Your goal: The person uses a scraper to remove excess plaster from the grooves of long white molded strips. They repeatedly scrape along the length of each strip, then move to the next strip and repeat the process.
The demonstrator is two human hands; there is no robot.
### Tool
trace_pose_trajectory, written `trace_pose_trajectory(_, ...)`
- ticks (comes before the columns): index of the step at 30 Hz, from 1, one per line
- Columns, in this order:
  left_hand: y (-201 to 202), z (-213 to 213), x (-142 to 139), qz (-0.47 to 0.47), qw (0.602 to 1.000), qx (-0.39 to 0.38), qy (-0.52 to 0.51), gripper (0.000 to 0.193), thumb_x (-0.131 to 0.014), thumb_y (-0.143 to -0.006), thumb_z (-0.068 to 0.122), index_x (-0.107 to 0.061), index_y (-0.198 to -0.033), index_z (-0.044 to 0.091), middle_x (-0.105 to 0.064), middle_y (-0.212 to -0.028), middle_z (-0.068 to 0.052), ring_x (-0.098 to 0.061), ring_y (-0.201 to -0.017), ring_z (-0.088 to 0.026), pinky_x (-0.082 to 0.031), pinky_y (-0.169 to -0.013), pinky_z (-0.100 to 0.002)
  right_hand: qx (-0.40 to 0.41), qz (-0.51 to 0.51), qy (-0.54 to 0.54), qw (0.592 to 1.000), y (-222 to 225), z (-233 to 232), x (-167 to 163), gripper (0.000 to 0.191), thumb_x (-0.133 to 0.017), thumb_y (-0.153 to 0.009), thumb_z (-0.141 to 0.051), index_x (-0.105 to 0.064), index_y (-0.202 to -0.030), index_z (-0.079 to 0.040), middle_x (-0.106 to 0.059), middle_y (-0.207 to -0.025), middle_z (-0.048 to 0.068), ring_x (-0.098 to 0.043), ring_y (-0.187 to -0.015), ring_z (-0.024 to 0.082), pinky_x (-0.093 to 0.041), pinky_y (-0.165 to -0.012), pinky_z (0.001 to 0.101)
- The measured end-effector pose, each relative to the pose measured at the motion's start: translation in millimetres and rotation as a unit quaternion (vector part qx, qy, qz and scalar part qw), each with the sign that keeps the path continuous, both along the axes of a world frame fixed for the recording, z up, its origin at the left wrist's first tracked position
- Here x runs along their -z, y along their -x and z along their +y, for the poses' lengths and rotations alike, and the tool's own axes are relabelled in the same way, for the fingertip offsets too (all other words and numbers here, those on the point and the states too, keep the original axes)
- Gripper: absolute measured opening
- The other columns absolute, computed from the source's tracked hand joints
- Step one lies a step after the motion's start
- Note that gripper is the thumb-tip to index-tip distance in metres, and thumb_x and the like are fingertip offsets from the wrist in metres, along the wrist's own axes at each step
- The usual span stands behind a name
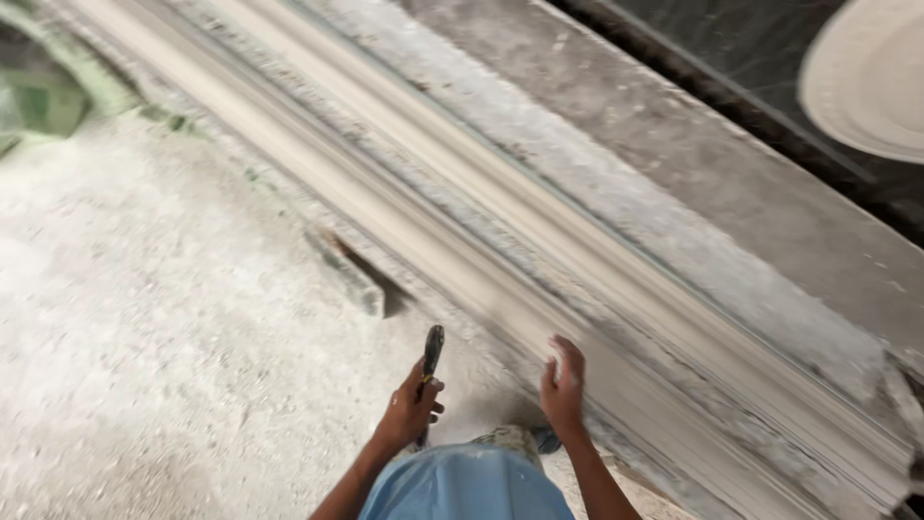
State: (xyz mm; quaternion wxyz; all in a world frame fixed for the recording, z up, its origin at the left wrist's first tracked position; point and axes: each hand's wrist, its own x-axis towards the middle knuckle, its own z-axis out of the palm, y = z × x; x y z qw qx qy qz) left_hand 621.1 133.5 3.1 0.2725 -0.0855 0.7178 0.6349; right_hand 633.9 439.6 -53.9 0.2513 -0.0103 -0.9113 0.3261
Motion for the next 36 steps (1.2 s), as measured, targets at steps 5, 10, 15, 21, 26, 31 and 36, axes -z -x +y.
trace_pose_trajectory(5, -11.3, -137.4, -17.7, -0.007, 0.990, -0.127, 0.060, 0.058, -0.048, -0.101, 0.027, -0.034, -0.156, 0.019, -0.076, -0.100, -0.013, -0.066, -0.057, -0.019, -0.057, -0.050, -0.035, -0.134, -0.066, 0.137, 0.979, 48.0, -138.2, -22.1, 0.027, -0.053, -0.107, -0.015, -0.062, -0.129, -0.003, -0.066, -0.128, 0.014, -0.069, -0.109, 0.027, -0.057, -0.090, 0.0383)
trace_pose_trajectory(10, -20.8, -209.5, 5.3, -0.067, 0.949, -0.300, 0.076, 0.050, -0.052, -0.100, 0.024, -0.042, -0.147, 0.011, -0.072, -0.094, -0.016, -0.061, -0.052, -0.019, -0.050, -0.045, -0.035, -0.219, -0.189, 0.205, 0.935, 93.9, -209.0, -35.4, 0.029, -0.055, -0.104, -0.018, -0.062, -0.129, -0.005, -0.074, -0.102, 0.010, -0.069, -0.073, 0.015, -0.057, -0.064, 0.0288)
trace_pose_trajectory(15, -6.9, -228.1, 72.1, -0.052, 0.930, -0.364, -0.007, 0.047, -0.057, -0.092, 0.015, -0.037, -0.133, 0.002, -0.072, -0.099, -0.008, -0.058, -0.057, -0.017, -0.052, -0.046, -0.035, -0.178, -0.328, 0.162, 0.913, 146.1, -244.8, -29.3, 0.026, -0.059, -0.099, -0.022, -0.071, -0.116, -0.006, -0.072, -0.070, 0.003, -0.061, -0.048, 0.012, -0.048, -0.046, 0.0299)
trace_pose_trajectory(21, 71.5, -271.6, 98.1, -0.062, 0.943, -0.315, 0.084, 0.044, -0.063, -0.097, 0.023, -0.049, -0.136, 0.009, -0.070, -0.084, -0.018, -0.064, -0.061, -0.018, -0.054, -0.054, -0.033, -0.200, -0.267, 0.117, 0.935, 241.1, -292.6, 3.9, 0.025, -0.061, -0.103, -0.022, -0.077, -0.101, -0.003, -0.051, -0.056, 0.006, -0.043, -0.050, 0.007, -0.038, -0.048, 0.0297)
trace_pose_trajectory(26, 187.6, -344.3, 65.4, -0.026, 0.949, -0.298, 0.095, 0.051, -0.060, -0.092, 0.019, -0.044, -0.141, 0.012, -0.072, -0.094, -0.008, -0.068, -0.057, -0.021, -0.055, -0.051, -0.036, -0.242, -0.183, 0.134, 0.944, 361.8, -350.6, -1.6, 0.025, -0.058, -0.106, -0.022, -0.072, -0.103, -0.001, -0.055, -0.061, 0.001, -0.047, -0.055, 0.005, -0.043, -0.051, 0.0271)
trace_pose_trajectory(31, 305.6, -400.4, 25.6, 0.000, 0.958, -0.256, 0.133, 0.056, -0.057, -0.097, 0.023, -0.042, -0.151, 0.013, -0.074, -0.100, -0.020, -0.068, -0.062, -0.022, -0.057, -0.055, -0.037, -0.236, -0.261, 0.049, 0.935, 483.5, -387.8, -33.2, 0.036, -0.054, -0.104, -0.029, -0.061, -0.134, -0.010, -0.066, -0.128, 0.012, -0.065, -0.105, 0.023, -0.057, -0.080, 0.0361)
trace_pose_trajectory(36, 434.2, -430.9, -4.2, 0.165, 0.944, -0.246, 0.145, 0.064, -0.056, -0.094, 0.013, -0.035, -0.154, 0.003, -0.068, -0.127, -0.020, -0.073, -0.091, -0.025, -0.059, -0.077, -0.039, -0.182, -0.190, -0.052, 0.963, 595.7, -410.0, -54.2, 0.058, -0.058, -0.100, -0.042, -0.049, -0.148, -0.011, -0.048, -0.151, 0.021, -0.037, -0.142, 0.041, -0.032, -0.117, 0.0562)
